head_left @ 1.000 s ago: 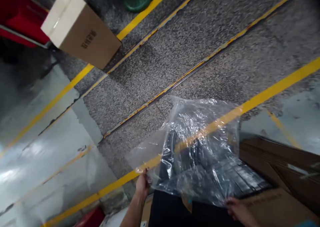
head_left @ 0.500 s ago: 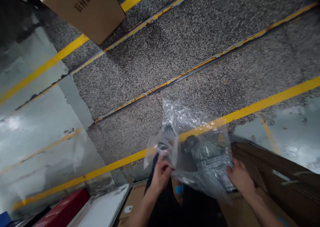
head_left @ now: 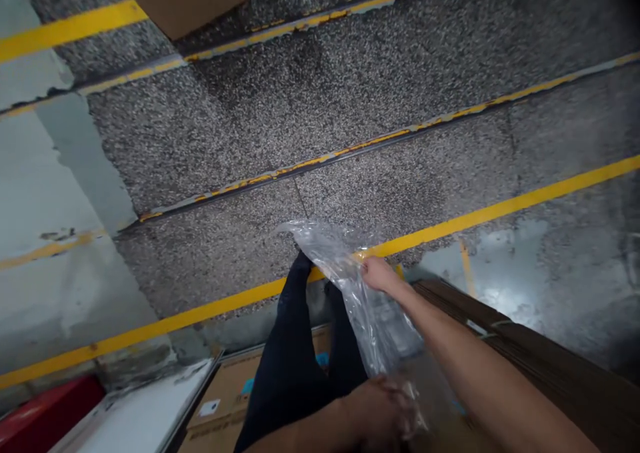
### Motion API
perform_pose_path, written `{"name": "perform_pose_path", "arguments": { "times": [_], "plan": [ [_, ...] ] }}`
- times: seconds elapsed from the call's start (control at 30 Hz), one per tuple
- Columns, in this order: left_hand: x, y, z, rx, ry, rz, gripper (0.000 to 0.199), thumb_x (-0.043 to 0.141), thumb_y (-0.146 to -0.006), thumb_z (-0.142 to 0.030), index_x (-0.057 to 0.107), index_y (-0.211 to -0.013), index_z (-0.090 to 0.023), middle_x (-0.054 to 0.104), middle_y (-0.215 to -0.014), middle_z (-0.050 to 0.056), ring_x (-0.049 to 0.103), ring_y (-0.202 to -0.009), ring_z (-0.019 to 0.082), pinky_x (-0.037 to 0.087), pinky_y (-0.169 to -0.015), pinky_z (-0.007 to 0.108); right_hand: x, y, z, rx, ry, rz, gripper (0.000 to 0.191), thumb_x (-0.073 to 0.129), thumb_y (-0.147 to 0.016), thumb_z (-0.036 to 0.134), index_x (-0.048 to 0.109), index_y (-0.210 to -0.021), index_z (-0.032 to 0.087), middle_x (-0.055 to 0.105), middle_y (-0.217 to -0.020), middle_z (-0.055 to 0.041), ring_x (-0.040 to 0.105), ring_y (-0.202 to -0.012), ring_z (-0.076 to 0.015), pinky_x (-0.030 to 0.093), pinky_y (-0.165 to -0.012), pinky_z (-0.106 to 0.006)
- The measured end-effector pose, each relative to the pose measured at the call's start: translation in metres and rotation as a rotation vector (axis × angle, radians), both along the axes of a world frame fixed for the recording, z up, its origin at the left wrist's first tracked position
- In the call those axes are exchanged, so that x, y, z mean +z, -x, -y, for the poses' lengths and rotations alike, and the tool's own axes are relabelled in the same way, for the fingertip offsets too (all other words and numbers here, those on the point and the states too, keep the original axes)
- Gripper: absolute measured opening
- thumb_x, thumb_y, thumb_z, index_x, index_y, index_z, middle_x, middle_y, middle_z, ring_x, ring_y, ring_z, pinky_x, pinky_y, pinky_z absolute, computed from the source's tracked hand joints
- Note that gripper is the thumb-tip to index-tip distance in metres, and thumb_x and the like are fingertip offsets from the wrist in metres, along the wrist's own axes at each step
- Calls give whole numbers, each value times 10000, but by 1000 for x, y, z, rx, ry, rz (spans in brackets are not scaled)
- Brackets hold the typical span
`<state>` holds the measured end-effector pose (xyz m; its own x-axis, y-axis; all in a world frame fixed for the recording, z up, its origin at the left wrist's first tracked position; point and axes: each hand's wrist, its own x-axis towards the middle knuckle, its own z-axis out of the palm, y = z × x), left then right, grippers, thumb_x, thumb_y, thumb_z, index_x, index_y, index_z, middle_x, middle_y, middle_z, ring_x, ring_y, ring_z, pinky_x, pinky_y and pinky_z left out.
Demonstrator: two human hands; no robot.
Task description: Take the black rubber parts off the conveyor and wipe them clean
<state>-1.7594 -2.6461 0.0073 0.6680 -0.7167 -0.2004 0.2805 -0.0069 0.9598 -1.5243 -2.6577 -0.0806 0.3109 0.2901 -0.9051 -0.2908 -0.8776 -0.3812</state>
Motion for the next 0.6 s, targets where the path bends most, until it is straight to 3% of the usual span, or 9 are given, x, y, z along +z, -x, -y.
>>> {"name": "perform_pose_path", "arguments": {
  "times": [0.07,0.17,0.27,0.33,0.4,0.5,0.6],
  "plan": [
    [2,-5,-19,93,119,-154,302,715,-614,-203,724,-906,-275,646,-1287,25,600,-1162,281,456,-978,396,25,4,8,0,10,-67,249,604,-835,337,667,-718,127,693,-699,-80,663,-718,-183,474,-644,-232],
    [4,-23,-67,441,173,-450,200,675,-713,-329,716,-864,-205,670,-1211,74,644,-1041,249,500,-845,330,72,9,17,-136,-49,-212,343,526,-884,433,671,-998,144,724,-882,-69,669,-689,-160,495,-591,-236],
    [6,-46,-114,685,-164,-655,414,520,-846,-515,639,-656,-168,699,-859,84,624,-703,184,454,-623,283,116,13,20,-309,-184,-323,438,617,-824,525,669,-1026,140,718,-910,-72,661,-704,-159,494,-598,-240],
    [11,-62,-138,765,-484,-588,443,542,-831,-551,589,-595,-178,602,-630,40,530,-577,153,392,-574,275,140,14,18,-342,-207,-287,440,665,-785,538,684,-930,123,707,-795,-58,630,-651,-148,466,-573,-230],
    [22,-80,-153,865,-640,-406,345,633,-787,-493,594,-632,-188,576,-631,24,520,-616,153,393,-626,278,158,13,14,-366,-179,-195,417,706,-748,521,680,-865,121,684,-703,-36,598,-604,-136,439,-550,-222],
    [47,-111,-164,939,-472,-272,219,636,-806,-414,642,-816,-195,648,-822,45,580,-767,164,436,-743,276,180,13,7,-383,-148,-46,370,763,-693,471,645,-785,133,643,-624,-3,554,-558,-117,397,-529,-213],
    [73,-140,-161,859,-252,-404,319,655,-790,-464,656,-920,-172,679,-860,62,606,-752,163,462,-696,265,202,19,-1,-342,-115,93,363,804,-647,429,568,-689,155,587,-573,28,502,-529,-99,346,-506,-206]
  ]
}}
